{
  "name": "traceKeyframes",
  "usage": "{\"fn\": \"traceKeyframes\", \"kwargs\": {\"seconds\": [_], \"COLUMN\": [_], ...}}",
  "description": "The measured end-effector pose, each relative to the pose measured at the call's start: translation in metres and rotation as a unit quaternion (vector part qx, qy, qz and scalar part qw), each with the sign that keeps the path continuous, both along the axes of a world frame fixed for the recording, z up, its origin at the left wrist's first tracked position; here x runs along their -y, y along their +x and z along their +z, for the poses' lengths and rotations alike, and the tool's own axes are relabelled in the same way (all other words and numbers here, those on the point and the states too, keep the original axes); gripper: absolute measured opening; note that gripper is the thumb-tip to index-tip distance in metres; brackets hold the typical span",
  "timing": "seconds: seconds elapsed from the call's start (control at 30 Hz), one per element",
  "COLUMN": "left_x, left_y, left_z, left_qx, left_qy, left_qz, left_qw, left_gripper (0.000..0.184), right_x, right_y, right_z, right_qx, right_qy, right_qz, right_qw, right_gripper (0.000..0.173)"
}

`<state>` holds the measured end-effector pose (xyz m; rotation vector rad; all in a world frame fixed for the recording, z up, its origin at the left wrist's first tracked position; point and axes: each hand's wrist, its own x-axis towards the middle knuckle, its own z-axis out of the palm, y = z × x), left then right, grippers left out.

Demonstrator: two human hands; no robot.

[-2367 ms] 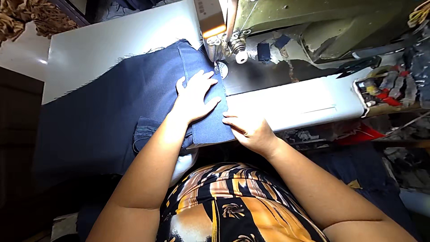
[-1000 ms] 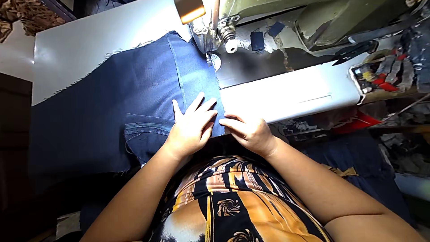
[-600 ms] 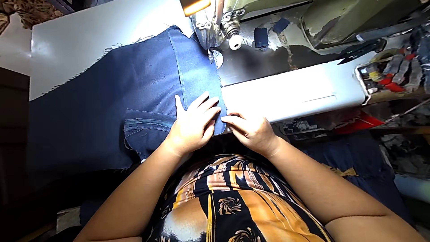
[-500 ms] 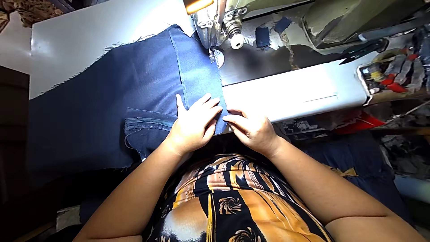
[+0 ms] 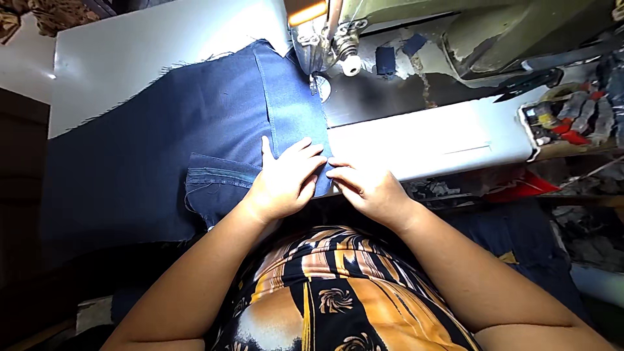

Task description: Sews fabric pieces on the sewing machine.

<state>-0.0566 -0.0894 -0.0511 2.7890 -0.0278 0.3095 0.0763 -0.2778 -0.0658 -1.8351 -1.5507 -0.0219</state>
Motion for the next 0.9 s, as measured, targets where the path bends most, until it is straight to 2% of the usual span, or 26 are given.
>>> {"fn": "traceKeyframes", "kwargs": {"seconds": [0.43, 0.77, 0.9], "left_x": [-0.009, -0.058, -0.069], "left_y": [0.010, 0.060, 0.068], "left_z": [0.003, 0.004, 0.005], "left_qx": [-0.018, -0.028, -0.020], "left_qy": [0.007, 0.014, 0.009], "left_qz": [0.009, 0.011, -0.001], "left_qw": [1.000, 0.999, 1.000], "left_gripper": [0.044, 0.047, 0.046], "right_x": [-0.011, -0.063, -0.072], "right_y": [0.013, 0.074, 0.079], "right_z": [0.006, 0.019, 0.017], "right_qx": [-0.002, 0.028, 0.045], "right_qy": [-0.026, -0.081, -0.073], "right_qz": [0.001, 0.026, 0.027], "right_qw": [1.000, 0.996, 0.996], "right_gripper": [0.023, 0.027, 0.026]}}
